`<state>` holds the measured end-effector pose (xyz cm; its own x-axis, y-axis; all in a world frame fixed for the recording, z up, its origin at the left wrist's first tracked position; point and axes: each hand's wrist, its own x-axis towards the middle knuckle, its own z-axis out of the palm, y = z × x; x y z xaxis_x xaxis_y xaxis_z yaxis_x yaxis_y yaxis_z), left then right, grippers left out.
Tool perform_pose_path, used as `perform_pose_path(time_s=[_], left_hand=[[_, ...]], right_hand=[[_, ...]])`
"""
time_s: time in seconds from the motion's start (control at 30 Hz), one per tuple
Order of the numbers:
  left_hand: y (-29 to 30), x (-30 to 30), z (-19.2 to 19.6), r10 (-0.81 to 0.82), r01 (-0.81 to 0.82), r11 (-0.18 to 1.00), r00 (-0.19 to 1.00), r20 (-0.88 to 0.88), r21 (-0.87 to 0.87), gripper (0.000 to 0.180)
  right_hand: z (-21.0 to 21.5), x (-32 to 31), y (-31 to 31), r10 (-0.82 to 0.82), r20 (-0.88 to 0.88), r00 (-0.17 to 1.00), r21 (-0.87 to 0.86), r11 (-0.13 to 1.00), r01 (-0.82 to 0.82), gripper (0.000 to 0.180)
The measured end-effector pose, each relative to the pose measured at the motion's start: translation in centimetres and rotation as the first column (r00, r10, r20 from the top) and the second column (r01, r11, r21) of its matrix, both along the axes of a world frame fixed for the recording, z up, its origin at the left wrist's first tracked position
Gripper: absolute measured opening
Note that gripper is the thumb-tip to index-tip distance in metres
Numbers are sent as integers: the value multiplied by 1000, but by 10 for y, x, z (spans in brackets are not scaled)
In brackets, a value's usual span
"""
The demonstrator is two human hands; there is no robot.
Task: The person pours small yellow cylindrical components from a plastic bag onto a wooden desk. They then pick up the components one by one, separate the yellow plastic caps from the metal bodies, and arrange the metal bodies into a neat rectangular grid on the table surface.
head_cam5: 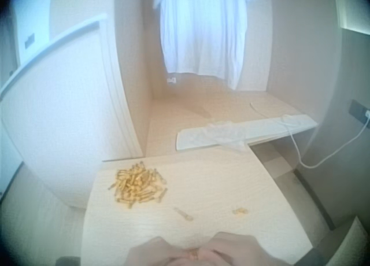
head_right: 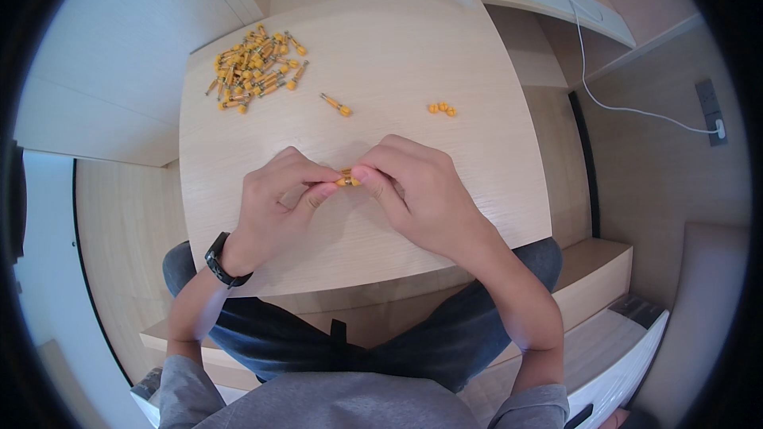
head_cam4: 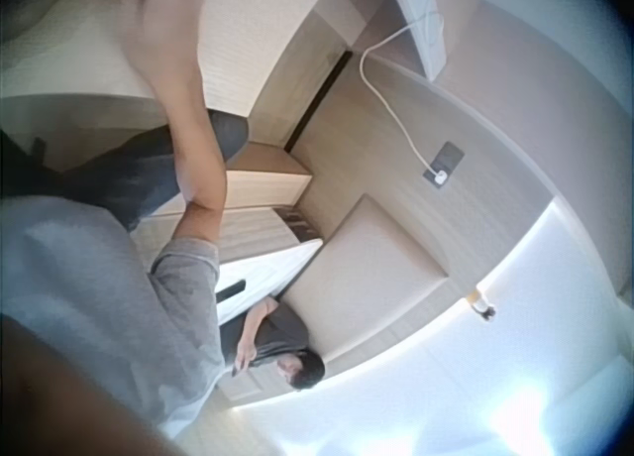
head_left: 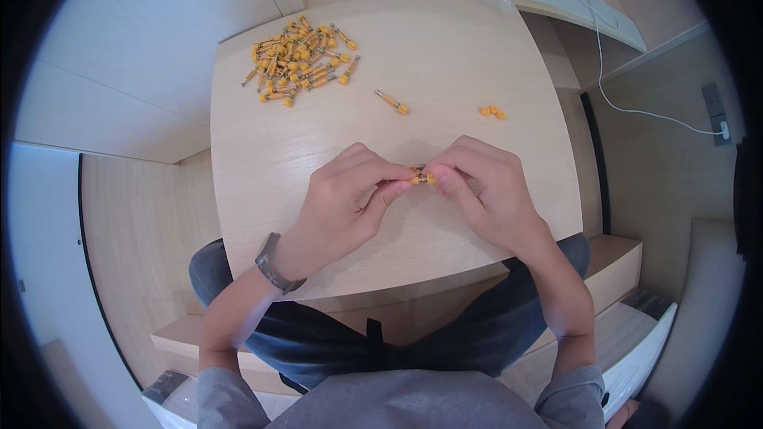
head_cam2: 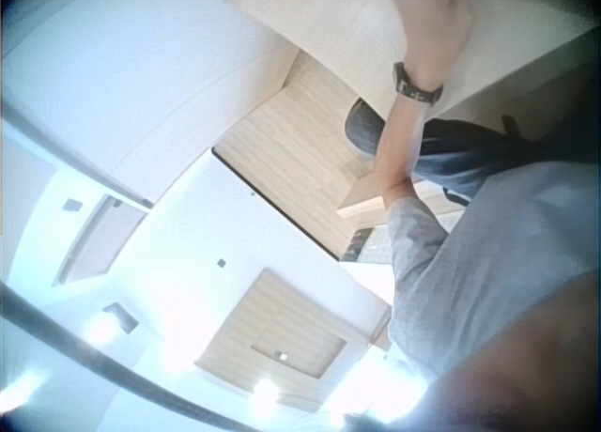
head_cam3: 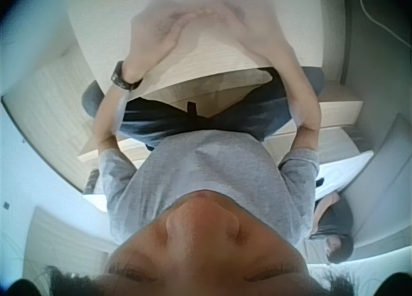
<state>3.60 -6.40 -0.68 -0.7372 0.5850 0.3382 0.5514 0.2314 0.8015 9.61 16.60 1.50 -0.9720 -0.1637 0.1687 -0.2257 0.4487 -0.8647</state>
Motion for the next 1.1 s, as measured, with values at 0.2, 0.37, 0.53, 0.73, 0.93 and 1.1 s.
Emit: perform_pose_path(time_s=[0.2, 0.37, 0.53, 0.73, 0.93, 1.1], left_hand=[[1, 1, -3, 0, 0, 1000, 1000, 13, -2, 15], [2, 1, -2, 53, -49, 998, 991, 125, -35, 15], [3, -2, -9, -9, -1, 999, 969, 247, 42, 10], [-5, -23, -1, -264, 169, 964, 568, 779, 203, 20], [-6, -30, 11, -410, 201, 907, 221, 885, 370, 29], [-13, -31, 12, -499, 206, 852, 43, 866, 481, 30]], right_hand=[[4, -1, -1, -23, 145, 989, -32, 999, 28, 13], [-2, -1, -4, -22, -7, 1000, -141, 990, 21, 9], [2, -1, -3, -38, 131, 991, -110, 993, 53, 11], [-6, -2, 6, 49, -291, 956, 48, 998, -37, 21], [-8, -8, 8, 146, -562, 814, 114, 989, -99, 31], [10, -3, 9, 128, -671, 730, 183, 983, -3, 28]])
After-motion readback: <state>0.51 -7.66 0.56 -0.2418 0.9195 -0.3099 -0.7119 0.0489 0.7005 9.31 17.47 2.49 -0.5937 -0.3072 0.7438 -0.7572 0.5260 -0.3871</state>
